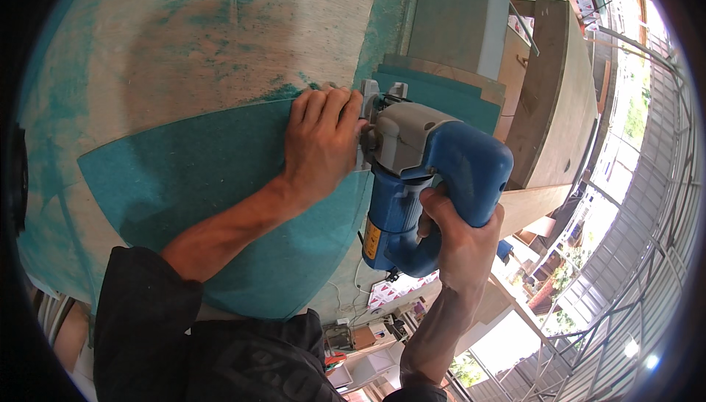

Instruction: The person cuts a curved piece of wood using a jigsaw and then smooths the surface and edges with a handheld orbital sander.

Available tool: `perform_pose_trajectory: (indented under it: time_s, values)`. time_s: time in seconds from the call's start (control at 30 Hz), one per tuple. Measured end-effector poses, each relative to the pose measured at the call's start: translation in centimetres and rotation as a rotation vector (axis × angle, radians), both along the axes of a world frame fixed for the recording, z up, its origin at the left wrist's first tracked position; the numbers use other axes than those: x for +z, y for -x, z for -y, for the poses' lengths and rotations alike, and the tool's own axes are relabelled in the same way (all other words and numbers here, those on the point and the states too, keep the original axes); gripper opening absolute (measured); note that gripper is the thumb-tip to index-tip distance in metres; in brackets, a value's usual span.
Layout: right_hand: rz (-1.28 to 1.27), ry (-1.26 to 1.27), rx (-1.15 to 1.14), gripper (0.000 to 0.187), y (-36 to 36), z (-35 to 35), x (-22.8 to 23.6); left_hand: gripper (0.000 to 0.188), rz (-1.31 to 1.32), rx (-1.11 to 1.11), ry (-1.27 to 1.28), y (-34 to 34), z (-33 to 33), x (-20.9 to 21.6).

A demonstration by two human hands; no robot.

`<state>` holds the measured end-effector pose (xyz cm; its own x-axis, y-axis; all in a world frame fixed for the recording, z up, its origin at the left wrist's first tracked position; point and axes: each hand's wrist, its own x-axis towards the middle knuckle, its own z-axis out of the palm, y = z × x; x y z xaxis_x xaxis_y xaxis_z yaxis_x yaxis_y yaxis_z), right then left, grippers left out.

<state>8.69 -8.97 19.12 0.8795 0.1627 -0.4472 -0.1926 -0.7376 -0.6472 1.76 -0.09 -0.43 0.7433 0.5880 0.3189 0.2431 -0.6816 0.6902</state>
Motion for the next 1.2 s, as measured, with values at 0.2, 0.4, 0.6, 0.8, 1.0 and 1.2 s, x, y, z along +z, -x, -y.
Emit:
perform_pose_trajectory:
  time_s: [0.2, 0.4, 0.6, 0.8, 1.0, 1.2]
  values:
    - [0.002, 0.014, 0.000, 0.013, -0.1, -0.2, 0.0, 0.043, -0.001, 0.007, 0.005, 0.1, -0.2, 0.2]
    - [-0.014, 0.048, 0.024, 0.019, -0.5, -0.4, 0.1, 0.035, -0.029, -0.003, -0.009, 0.0, -0.2, 0.1]
    - [-0.019, 0.062, 0.043, 0.023, -0.8, -0.6, 0.3, 0.037, -0.006, 0.002, 0.034, -0.1, -0.5, 0.4]
    - [-0.011, -0.024, 0.036, 0.013, -1.3, -1.9, 0.3, 0.040, 0.031, 0.015, 0.075, 0.0, -0.5, 0.2]
    - [0.030, -0.031, 0.042, 0.015, -1.7, -2.6, 0.8, 0.036, 0.094, 0.055, 0.093, 0.0, -0.9, 0.6]
    - [0.210, -0.097, -0.163, 0.018, 0.7, 3.5, 2.5, 0.031, 0.084, 0.043, 0.034, -0.5, -1.0, -0.2]
